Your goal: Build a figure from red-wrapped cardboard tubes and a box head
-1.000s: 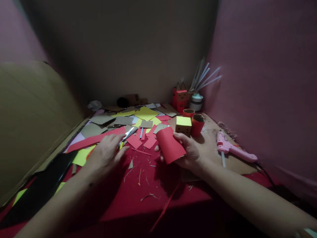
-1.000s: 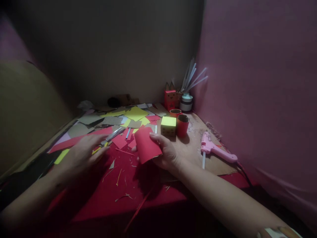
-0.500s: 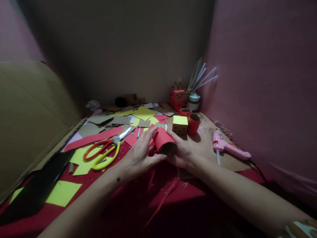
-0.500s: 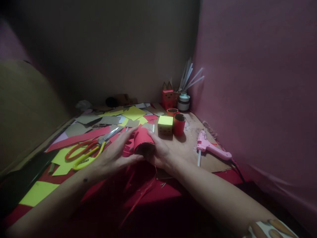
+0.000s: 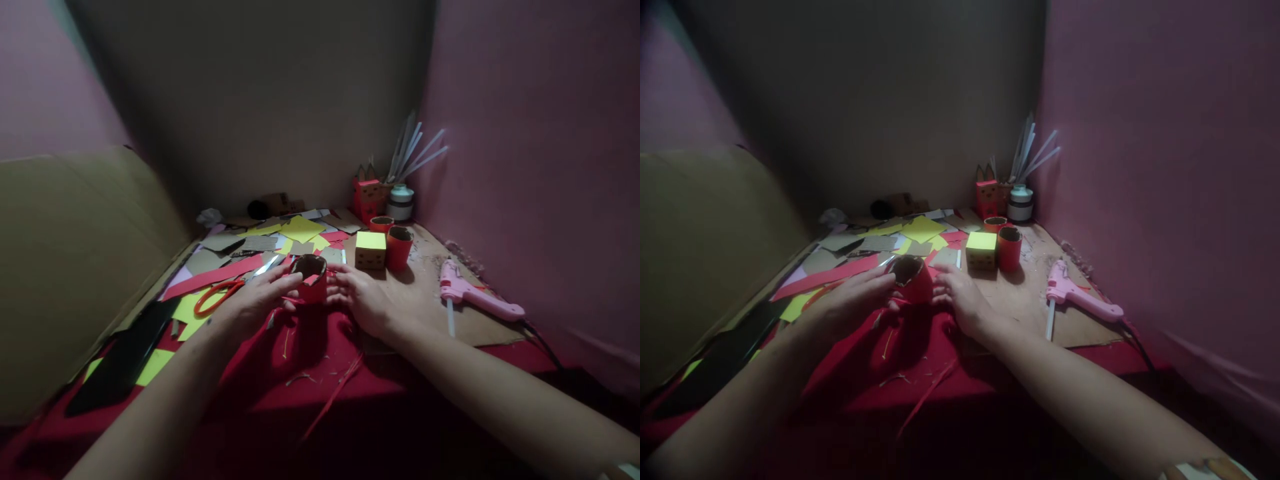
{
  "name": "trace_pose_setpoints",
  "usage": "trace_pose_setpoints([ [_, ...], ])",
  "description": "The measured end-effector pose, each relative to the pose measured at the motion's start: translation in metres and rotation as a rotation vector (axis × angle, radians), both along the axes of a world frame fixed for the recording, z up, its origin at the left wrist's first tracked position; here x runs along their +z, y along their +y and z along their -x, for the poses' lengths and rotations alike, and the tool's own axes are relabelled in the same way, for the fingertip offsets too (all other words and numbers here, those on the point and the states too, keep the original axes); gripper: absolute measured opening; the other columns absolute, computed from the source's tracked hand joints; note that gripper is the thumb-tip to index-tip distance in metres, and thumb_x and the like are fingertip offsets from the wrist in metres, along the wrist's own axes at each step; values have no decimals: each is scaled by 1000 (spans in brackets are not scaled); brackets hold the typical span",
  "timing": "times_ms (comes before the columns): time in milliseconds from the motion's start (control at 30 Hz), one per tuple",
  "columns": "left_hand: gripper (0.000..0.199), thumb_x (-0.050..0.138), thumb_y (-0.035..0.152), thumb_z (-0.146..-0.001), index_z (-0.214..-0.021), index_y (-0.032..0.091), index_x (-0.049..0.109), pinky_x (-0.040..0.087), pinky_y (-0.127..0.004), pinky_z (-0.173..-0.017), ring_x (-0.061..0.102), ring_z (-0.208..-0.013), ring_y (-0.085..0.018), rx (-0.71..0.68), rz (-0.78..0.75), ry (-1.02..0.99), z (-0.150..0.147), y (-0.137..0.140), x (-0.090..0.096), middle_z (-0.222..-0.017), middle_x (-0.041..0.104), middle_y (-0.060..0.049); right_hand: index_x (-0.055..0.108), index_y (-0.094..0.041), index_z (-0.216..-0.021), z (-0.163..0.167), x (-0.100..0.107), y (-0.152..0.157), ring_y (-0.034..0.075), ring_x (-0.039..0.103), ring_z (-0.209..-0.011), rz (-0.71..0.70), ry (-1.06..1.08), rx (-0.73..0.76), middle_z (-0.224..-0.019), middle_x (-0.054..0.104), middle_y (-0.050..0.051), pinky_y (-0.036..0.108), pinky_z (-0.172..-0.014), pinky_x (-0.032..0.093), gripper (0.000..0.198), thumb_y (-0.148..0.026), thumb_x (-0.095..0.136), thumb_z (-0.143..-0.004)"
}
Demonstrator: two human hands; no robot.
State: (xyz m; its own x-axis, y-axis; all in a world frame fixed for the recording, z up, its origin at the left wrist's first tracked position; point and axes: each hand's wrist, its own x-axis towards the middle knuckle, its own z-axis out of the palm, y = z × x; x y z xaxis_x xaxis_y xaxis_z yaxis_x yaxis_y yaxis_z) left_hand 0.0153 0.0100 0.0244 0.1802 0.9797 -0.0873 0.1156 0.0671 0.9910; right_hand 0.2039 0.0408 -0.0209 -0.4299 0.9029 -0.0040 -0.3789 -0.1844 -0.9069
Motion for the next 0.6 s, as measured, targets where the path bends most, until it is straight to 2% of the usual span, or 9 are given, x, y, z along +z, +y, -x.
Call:
trace_pose_setpoints([
  [67,43,68,44,-80,-109,12,65,49,-28,-59,64,-71,-18,9,75,-80,1,-3,-1,-84,69,-9,56,-19,-124,-5,10,-7,24,61,-99,-127,-90,-47,-116,62,10,41,-90,47,58,-18,60,-67],
  [133,38,69,44,-80,-102,14,65,49,-26,-58,61,-66,-15,3,115,-130,1,-5,-1,-78,67,-6,50,-22,-134,-8,17,-13,29,49,-123,-280,-218,-29,-138,51,12,45,-103,40,72,-16,66,-64],
  [200,36,70,44,-78,-99,15,64,49,-25,-56,60,-62,-14,23,132,-116,-3,-7,-2,-73,65,-4,43,-25,-140,-10,20,-17,30,41,-132,-401,-290,12,-147,42,11,48,-108,34,84,-18,74,-62],
  [300,41,68,50,-78,-98,15,63,48,-25,-54,60,-60,-14,16,153,-43,-10,-9,-2,-70,64,-4,43,-26,-138,-8,19,-18,29,52,-123,-485,-265,47,-138,52,9,48,-105,40,86,-22,79,-61],
  [400,55,59,62,-81,-107,14,61,49,-28,-57,64,-67,-18,-9,132,18,-15,-16,2,-77,67,-8,57,-20,-117,-7,16,-15,26,62,-99,-483,-269,47,-111,66,8,44,-91,49,58,-23,77,-63],
  [467,61,58,64,-80,-118,17,54,51,-31,-61,65,-70,-19,126,32,148,-18,-29,6,-85,67,-7,61,-18,-105,-7,16,-13,23,63,-91,-460,-283,15,-100,68,6,42,-86,51,42,-23,74,-65],
  [533,58,60,60,-80,-121,20,50,52,-34,-66,64,-72,-19,268,-108,364,-22,-48,6,-96,66,-7,61,-18,-102,-8,16,-11,22,62,-88,-429,-268,-24,-98,68,6,39,-83,51,38,-23,73,-66],
  [567,51,62,57,-80,-115,20,53,53,-34,-67,64,-75,-20,280,-177,447,-25,-60,3,-98,66,-7,60,-18,-102,-8,16,-11,21,61,-87,-416,-254,-35,-97,68,6,38,-82,51,38,-23,72,-66],
  [600,41,61,52,-82,-109,21,55,53,-35,-71,64,-83,-21,186,-226,517,-29,-71,-3,-101,66,-7,59,-18,-102,-8,15,-10,20,61,-85,-404,-234,-40,-97,68,5,37,-80,51,38,-23,72,-66],
])
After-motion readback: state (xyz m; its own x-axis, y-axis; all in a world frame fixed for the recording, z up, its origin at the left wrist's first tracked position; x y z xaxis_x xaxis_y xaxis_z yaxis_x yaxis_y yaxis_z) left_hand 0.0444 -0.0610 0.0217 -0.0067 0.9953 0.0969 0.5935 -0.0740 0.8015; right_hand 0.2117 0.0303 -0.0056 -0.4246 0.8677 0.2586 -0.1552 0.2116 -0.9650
